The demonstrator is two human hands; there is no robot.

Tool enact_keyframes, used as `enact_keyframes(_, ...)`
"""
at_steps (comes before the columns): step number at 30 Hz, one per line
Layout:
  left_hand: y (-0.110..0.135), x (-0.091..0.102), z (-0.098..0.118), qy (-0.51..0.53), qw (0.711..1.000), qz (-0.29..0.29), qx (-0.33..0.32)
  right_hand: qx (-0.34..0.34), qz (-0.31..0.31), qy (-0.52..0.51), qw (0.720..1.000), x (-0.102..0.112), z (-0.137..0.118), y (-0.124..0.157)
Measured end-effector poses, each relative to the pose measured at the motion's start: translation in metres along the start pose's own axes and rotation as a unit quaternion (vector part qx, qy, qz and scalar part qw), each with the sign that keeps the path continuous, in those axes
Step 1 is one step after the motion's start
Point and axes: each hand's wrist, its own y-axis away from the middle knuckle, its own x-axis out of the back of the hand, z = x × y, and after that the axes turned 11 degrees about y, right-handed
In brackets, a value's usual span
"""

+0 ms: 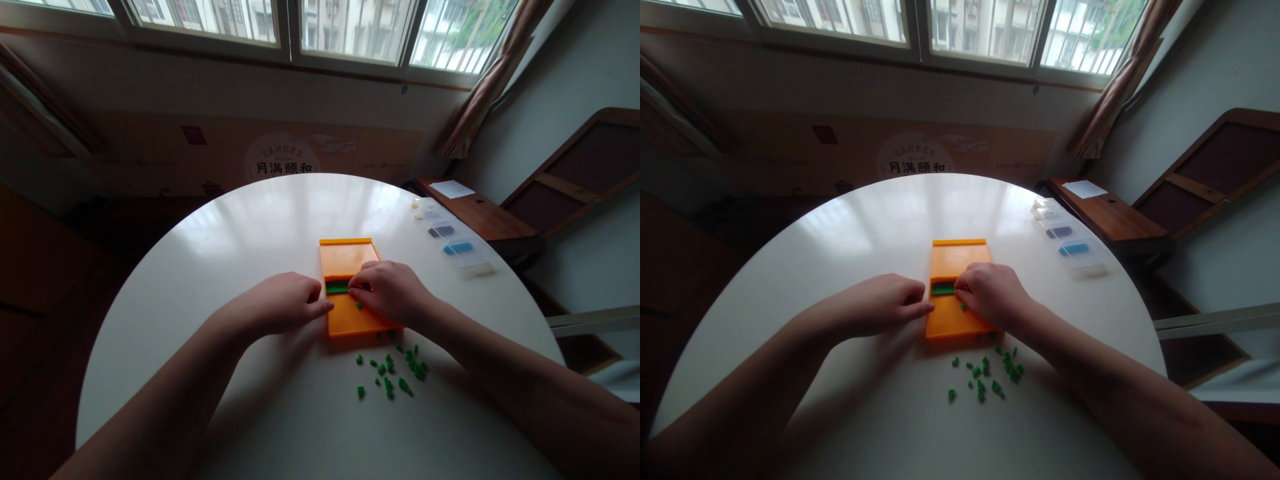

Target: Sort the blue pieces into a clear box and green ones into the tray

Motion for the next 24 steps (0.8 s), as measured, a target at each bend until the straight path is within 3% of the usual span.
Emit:
enact_keyframes(11,0.0,0.0,-0.001,-0.005,1.0,-0.002,0.0,0.003,0.004,-0.004,1.0,0.0,0.001,0.002)
enact_keyframes(17,0.0,0.0,0.0,-0.008,1.0,-0.003,0.005,-0.003,0.025,-0.018,1.0,0.013,0.006,0.011)
enact_keyframes(21,-0.001,0.0,0.001,-0.006,1.0,-0.002,0.005,0.089,0.007,-0.063,0.994,0.031,0.005,0.028)
enact_keyframes(24,-0.001,0.0,0.001,0.002,1.0,0.001,0.013,0.204,-0.072,-0.067,0.974,0.043,-0.001,0.04)
